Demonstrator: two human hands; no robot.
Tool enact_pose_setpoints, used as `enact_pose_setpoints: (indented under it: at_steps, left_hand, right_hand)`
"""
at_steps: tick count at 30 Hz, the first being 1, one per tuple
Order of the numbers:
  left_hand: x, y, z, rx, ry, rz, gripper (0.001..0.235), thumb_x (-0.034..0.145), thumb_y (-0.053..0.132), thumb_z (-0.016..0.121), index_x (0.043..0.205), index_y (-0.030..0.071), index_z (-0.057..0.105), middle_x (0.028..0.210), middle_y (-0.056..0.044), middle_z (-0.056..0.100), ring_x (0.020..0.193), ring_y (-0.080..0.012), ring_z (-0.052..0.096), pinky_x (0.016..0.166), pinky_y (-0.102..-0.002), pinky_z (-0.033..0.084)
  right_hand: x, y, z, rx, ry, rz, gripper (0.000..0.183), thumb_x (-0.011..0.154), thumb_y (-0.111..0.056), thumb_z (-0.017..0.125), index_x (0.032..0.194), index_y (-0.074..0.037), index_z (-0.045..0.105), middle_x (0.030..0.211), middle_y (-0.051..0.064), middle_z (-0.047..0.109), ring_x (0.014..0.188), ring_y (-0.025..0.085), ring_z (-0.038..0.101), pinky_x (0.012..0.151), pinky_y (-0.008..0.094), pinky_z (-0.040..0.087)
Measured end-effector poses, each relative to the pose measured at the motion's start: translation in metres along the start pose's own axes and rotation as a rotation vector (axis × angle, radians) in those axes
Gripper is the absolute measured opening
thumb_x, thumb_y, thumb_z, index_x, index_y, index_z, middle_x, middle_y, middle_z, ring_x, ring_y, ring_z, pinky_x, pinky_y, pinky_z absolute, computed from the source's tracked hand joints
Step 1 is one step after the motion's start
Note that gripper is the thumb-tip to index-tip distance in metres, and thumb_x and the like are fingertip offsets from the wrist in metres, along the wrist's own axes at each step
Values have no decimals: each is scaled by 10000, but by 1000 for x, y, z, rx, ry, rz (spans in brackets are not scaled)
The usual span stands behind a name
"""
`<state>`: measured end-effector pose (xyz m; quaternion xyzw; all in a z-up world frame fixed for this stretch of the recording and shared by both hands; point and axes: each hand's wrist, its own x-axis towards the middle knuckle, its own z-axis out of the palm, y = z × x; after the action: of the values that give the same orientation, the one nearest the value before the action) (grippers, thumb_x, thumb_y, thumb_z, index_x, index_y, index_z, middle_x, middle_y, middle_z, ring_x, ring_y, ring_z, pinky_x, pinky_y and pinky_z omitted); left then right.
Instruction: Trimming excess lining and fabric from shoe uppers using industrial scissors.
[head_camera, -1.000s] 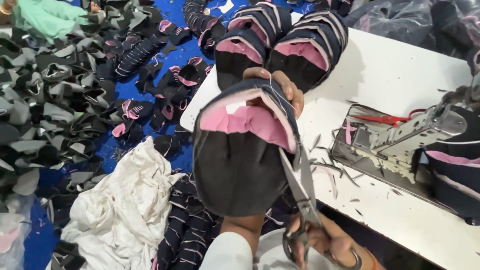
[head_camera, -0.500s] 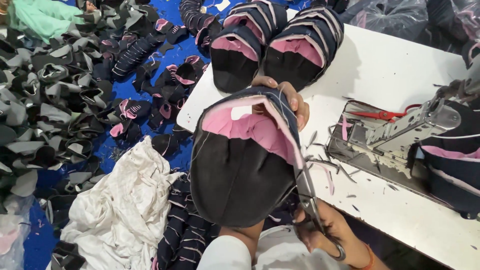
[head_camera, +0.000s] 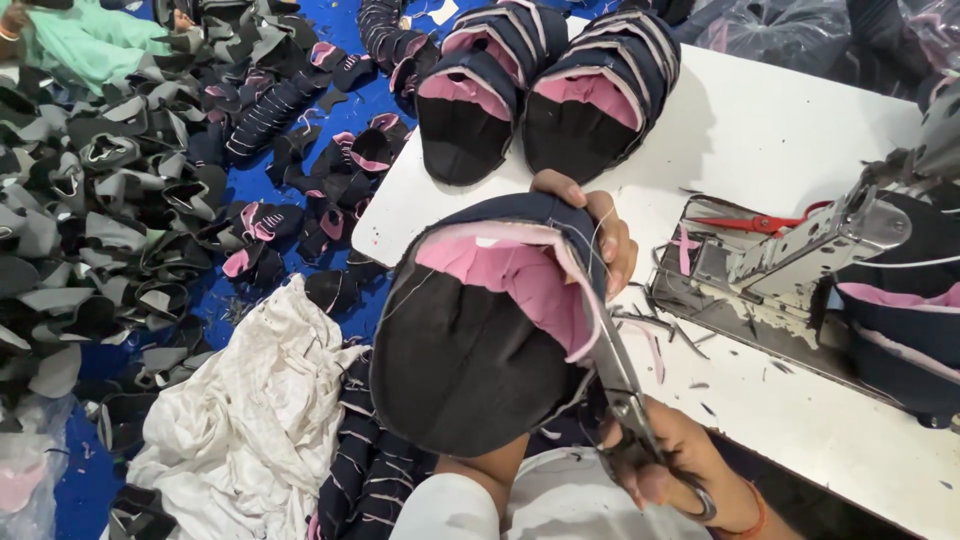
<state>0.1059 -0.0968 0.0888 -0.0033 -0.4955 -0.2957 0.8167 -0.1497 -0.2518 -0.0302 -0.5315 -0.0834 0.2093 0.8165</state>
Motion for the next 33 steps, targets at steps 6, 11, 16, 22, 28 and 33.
enact_pose_setpoints:
  at_steps: [6, 11, 16, 22, 28, 33]
  left_hand:
    - [-5, -12, -2, -39, -17, -23, 323, 1085, 248, 518, 1348, 83, 430, 1084, -221, 581, 855, -359, 667, 728, -454, 551]
    - [3, 11, 28, 29, 67, -228, 324, 1080, 234, 579, 1343, 93, 453, 1071, -245, 586, 916, -349, 633, 769, -422, 535]
    - [-9, 2, 34, 132, 199, -327, 285, 1086, 199, 627, 1281, 52, 480, 1002, -246, 600, 870, -313, 611, 768, -381, 529]
    - [-8, -2, 3, -87, 76, -322, 280, 1076, 228, 584, 1272, 51, 491, 945, -199, 599, 749, -279, 606, 729, -406, 509]
    - [-15, -12, 16, -99, 124, -322, 277, 1076, 227, 591, 1243, 26, 499, 901, -203, 580, 742, -266, 605, 718, -413, 471]
    - [-12, -2, 15, -122, 197, -400, 319, 1091, 282, 587, 1221, -3, 525, 892, -214, 597, 761, -257, 611, 722, -401, 481]
  right_hand:
    - [15, -66, 46, 45, -169, -80, 945, 893, -763, 598, 1357, 56, 509, 1111, 167, 566, 936, 204, 631, 832, 353, 531]
    - [9, -39, 32, 110, -89, -268, 834, 930, -674, 647, 1284, 72, 532, 1128, 161, 531, 795, 185, 620, 748, 352, 504]
    - [-7, -1, 11, 129, 11, -218, 677, 918, -468, 824, 1204, 68, 525, 845, 169, 626, 590, 195, 618, 590, 363, 494]
    - [9, -76, 51, 153, -149, -105, 865, 884, -753, 592, 1215, 44, 544, 892, 118, 627, 788, 193, 660, 752, 346, 530]
    - [10, -35, 23, 249, -209, -177, 963, 821, -800, 596, 1246, 61, 526, 901, 113, 600, 704, 198, 631, 615, 321, 507]
    - [7, -41, 25, 243, -90, -205, 736, 917, -605, 680, 1173, 73, 552, 727, 85, 588, 560, 164, 591, 530, 315, 485]
